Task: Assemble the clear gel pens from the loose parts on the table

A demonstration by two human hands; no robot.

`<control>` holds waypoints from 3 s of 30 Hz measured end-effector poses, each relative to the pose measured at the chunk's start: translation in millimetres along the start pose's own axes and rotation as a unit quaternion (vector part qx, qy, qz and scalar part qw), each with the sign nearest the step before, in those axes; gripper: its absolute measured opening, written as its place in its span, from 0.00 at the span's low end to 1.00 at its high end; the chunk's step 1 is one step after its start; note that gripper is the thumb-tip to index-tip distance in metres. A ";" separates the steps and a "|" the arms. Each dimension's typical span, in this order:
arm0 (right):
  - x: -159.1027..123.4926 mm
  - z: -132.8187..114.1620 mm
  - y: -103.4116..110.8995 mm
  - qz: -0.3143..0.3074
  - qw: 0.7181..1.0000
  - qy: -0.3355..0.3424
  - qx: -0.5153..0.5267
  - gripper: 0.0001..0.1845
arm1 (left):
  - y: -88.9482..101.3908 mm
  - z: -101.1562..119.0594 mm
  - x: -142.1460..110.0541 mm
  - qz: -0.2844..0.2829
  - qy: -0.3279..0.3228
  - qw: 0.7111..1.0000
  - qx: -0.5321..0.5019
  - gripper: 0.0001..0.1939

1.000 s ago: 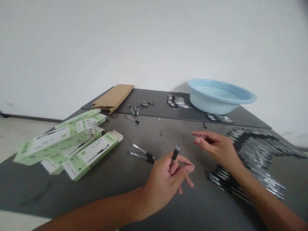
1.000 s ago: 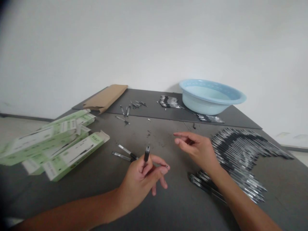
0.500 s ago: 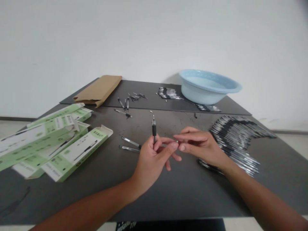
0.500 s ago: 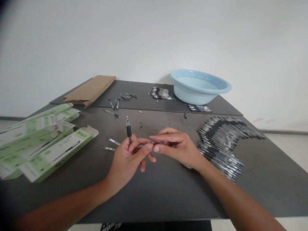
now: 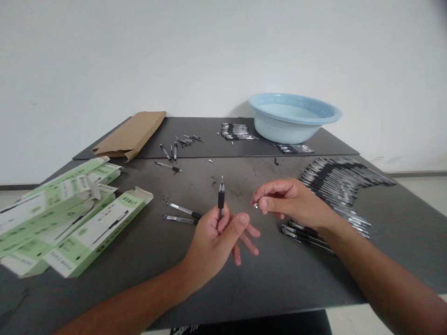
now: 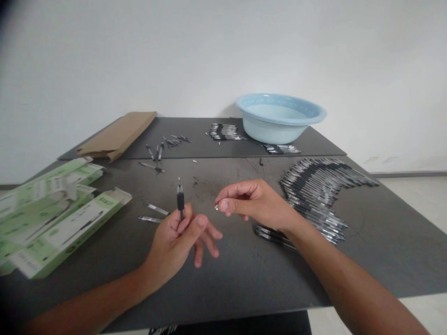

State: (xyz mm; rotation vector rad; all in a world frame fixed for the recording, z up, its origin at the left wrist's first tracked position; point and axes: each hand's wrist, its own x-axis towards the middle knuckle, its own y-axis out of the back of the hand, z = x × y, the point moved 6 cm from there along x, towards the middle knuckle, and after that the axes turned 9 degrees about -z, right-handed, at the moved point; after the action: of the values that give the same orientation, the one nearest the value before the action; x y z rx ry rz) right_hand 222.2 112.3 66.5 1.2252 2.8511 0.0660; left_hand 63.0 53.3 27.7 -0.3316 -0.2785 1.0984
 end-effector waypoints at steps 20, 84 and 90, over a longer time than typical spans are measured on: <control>-9.9 -31.9 -16.7 0.044 0.981 0.139 0.128 0.22 | -1.3 -33.1 -37.9 -0.118 0.085 0.984 0.101 0.38; -5.3 -6.8 -46.5 0.059 0.982 0.126 0.130 0.08 | -19.2 -17.2 -23.4 -0.121 0.027 0.975 0.186 0.26; -4.5 -0.3 -39.4 0.083 0.974 0.140 0.156 0.15 | -18.7 -17.8 -23.1 -0.120 0.032 0.974 0.191 0.26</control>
State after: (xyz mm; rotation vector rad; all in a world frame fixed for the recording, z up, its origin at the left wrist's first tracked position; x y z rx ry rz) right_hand 196.8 81.9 64.7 1.6321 3.0775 -0.2320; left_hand 75.2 22.6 17.5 0.0115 -0.0433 0.8775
